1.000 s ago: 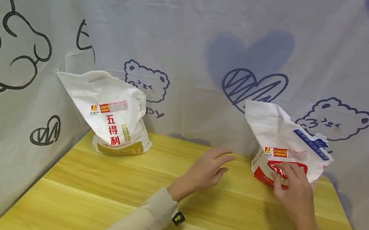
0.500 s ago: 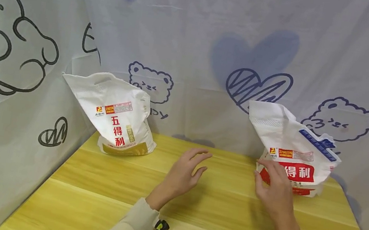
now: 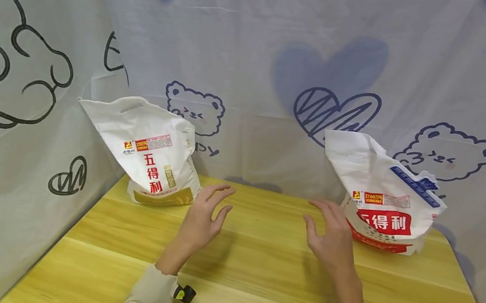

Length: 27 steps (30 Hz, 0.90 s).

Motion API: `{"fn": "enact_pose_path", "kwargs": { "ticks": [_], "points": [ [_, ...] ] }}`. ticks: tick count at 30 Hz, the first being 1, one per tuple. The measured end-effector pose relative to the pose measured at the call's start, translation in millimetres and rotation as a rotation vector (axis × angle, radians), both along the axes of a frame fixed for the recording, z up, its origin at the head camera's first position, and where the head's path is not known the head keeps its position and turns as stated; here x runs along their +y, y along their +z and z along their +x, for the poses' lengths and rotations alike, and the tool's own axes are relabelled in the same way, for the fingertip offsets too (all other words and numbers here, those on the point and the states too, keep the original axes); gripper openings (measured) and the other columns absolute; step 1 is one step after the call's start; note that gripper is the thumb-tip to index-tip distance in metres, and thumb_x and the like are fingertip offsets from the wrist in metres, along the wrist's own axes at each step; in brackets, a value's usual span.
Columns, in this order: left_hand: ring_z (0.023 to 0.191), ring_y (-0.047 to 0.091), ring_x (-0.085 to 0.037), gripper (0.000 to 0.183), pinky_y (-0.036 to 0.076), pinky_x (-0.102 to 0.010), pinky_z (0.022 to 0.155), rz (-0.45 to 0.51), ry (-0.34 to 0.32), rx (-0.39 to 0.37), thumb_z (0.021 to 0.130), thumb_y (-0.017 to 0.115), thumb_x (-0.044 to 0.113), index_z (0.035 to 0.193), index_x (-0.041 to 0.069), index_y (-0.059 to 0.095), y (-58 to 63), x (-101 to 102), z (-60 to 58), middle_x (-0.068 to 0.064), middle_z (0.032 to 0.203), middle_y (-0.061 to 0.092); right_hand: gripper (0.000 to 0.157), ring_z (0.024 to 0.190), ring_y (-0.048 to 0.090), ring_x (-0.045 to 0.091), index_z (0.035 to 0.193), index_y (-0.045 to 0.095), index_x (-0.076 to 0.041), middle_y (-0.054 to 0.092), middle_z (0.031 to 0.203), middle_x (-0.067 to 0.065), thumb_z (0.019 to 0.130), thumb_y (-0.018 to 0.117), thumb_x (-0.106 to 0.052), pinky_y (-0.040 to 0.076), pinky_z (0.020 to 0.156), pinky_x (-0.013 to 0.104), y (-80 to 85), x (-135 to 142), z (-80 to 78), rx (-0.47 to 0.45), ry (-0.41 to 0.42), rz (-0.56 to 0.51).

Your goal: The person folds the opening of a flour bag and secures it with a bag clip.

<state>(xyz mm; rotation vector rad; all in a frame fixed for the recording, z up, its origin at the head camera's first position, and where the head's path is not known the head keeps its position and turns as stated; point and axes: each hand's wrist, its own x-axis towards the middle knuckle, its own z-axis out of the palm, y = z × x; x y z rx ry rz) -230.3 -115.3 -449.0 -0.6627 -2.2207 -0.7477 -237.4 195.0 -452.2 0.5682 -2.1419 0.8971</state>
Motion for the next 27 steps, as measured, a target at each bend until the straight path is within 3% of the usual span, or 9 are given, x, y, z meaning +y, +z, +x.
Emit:
{"fn": "enact_pose_path", "kwargs": {
  "ticks": [5,12,16,27],
  "points": [
    [0.123,0.058,-0.032,0.039,0.051,-0.045,0.102,0.019,0.046,0.0,0.09,0.076,0.002,0.128,0.008,0.069,-1.3,-25,5.4,-0.012,0.133,0.063,0.036,0.11,0.063,0.032,0.117,0.071,-0.002,0.07,0.115,0.013,0.082,0.08,0.001,0.041,0.102,0.021,-0.9,-21,-5.0,0.027,0.047,-0.05],
    [0.123,0.058,-0.034,0.037,0.051,-0.048,0.103,0.056,0.102,0.004,0.091,0.074,0.001,0.127,0.006,0.069,-3.9,-53,11.3,-0.014,0.133,0.062,0.034,0.109,0.063,0.032,0.116,0.071,-0.002,0.069,0.113,0.013,0.083,0.08,-0.002,0.049,0.096,0.04,-2.3,-49,-12.0,0.039,0.095,-0.042],
    [0.124,0.058,-0.037,0.037,0.048,-0.049,0.106,0.061,0.125,0.013,0.09,0.075,-0.001,0.126,0.004,0.069,-4.3,-65,12.9,-0.016,0.132,0.062,0.032,0.108,0.064,0.03,0.116,0.071,-0.003,0.069,0.113,0.011,0.085,0.079,-0.005,0.051,0.094,0.046,-1.1,-66,-14.3,0.043,0.129,-0.034],
    [0.125,0.055,-0.036,0.038,0.049,-0.051,0.104,0.106,0.2,-0.004,0.091,0.073,-0.001,0.129,0.002,0.067,0.4,-103,23.0,-0.019,0.134,0.061,0.034,0.114,0.061,0.031,0.12,0.07,-0.004,0.066,0.119,0.012,0.088,0.079,-0.008,0.053,0.096,0.048,3.1,-119,-21.3,0.047,0.254,-0.02]
  ]
}}
